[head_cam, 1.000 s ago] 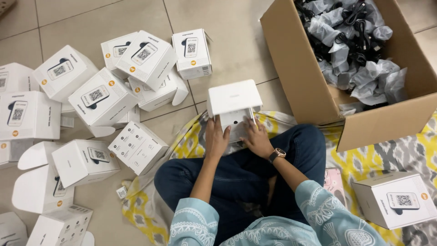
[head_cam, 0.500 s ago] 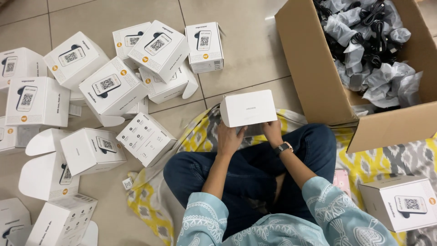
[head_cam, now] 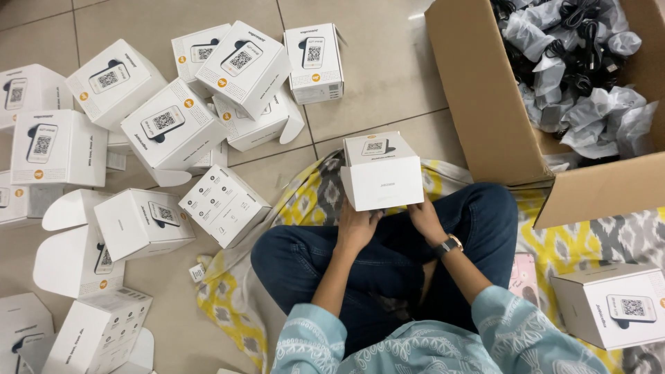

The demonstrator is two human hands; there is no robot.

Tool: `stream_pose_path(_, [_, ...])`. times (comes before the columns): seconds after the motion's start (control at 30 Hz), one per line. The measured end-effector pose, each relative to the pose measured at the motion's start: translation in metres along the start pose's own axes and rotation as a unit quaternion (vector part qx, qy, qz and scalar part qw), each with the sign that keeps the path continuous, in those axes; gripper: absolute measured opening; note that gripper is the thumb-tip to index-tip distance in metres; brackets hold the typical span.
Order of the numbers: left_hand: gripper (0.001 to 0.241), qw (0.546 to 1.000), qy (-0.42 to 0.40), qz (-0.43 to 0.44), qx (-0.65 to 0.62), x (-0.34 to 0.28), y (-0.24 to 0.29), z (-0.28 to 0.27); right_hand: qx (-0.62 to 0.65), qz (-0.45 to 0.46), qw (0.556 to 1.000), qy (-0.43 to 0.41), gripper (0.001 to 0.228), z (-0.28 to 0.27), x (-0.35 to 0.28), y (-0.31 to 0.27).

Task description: The person unboxes electronic components and packs them into product-branded boxes.

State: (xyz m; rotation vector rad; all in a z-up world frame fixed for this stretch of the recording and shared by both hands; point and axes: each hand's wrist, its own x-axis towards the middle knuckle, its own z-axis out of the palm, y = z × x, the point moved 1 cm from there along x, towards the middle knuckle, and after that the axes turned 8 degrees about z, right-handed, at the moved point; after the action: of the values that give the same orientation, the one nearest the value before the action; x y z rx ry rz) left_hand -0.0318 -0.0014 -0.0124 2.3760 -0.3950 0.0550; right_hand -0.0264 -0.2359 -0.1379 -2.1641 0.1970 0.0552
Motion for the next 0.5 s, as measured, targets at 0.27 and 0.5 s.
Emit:
stream_pose_path(0.27, [0.037, 0.978, -0.110, -0.129, -0.120, 0.010, 0.105, -0.154, 0.265, 0.057, 0.962, 0.041, 0.046, -0.105, 0.000, -0.129])
stream_pose_path(0.5, [0.062, 0.983, 0.173, 0.064, -0.021, 0.056, 0.011, -0.058, 0.068, -0.091, 0.993, 0.029, 0.058, -0.061, 0.049, -0.132])
